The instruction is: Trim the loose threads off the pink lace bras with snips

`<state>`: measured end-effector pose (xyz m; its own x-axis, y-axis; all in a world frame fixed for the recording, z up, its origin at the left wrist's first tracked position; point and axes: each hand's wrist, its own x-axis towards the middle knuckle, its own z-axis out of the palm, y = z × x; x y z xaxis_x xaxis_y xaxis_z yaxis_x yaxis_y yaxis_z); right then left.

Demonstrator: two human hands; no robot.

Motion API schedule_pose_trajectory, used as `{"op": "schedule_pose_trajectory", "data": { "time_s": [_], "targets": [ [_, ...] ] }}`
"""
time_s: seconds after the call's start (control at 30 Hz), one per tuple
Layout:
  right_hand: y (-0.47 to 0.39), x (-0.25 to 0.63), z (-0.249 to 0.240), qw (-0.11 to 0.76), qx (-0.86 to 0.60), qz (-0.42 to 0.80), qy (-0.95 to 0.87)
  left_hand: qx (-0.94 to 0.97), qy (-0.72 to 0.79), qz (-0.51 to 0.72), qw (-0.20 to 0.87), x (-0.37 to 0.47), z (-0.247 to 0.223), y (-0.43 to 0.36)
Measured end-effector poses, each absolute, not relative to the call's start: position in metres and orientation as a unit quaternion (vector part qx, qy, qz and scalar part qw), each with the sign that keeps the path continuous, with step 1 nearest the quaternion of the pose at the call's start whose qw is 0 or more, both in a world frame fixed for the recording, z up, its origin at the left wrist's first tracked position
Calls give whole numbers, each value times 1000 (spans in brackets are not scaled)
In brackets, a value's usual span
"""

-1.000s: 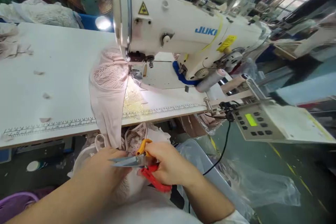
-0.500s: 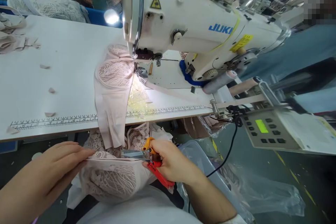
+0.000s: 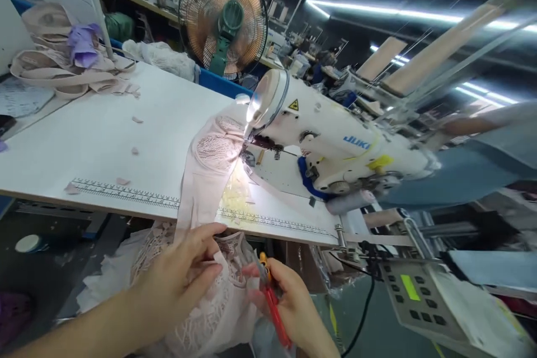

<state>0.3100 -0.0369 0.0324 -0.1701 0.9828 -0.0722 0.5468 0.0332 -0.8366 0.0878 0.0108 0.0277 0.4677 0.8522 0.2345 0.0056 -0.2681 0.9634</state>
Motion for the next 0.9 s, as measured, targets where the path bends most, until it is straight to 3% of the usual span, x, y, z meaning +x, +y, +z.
{"op": "schedule_pose_trajectory", "data": {
  "time_s": [0.1, 0.2, 0.33, 0.5, 0.6, 0.73, 0.9],
  "targets": [
    [-27, 302, 45, 402, -520, 454, -601, 732, 293, 401, 466, 99, 28, 10],
    [-12, 294, 58, 451, -451, 514, -574, 779, 300, 387, 393, 103, 28, 11],
    [8, 290, 69, 390, -424, 572, -584, 799, 308, 379, 350, 105, 27, 11],
    [23, 290, 71, 330, -433, 603, -583, 756, 316, 400, 409, 110, 26, 11],
    [23, 289, 72, 332, -448, 563, -610, 700, 340, 400, 484, 109, 24, 14],
    [18, 284, 76, 343, -497, 420, -678, 648, 376, 327, 576, 102, 26, 19],
    [11, 278, 76, 371, -503, 343, -701, 613, 419, 283, 607, 101, 39, 20]
  ]
}}
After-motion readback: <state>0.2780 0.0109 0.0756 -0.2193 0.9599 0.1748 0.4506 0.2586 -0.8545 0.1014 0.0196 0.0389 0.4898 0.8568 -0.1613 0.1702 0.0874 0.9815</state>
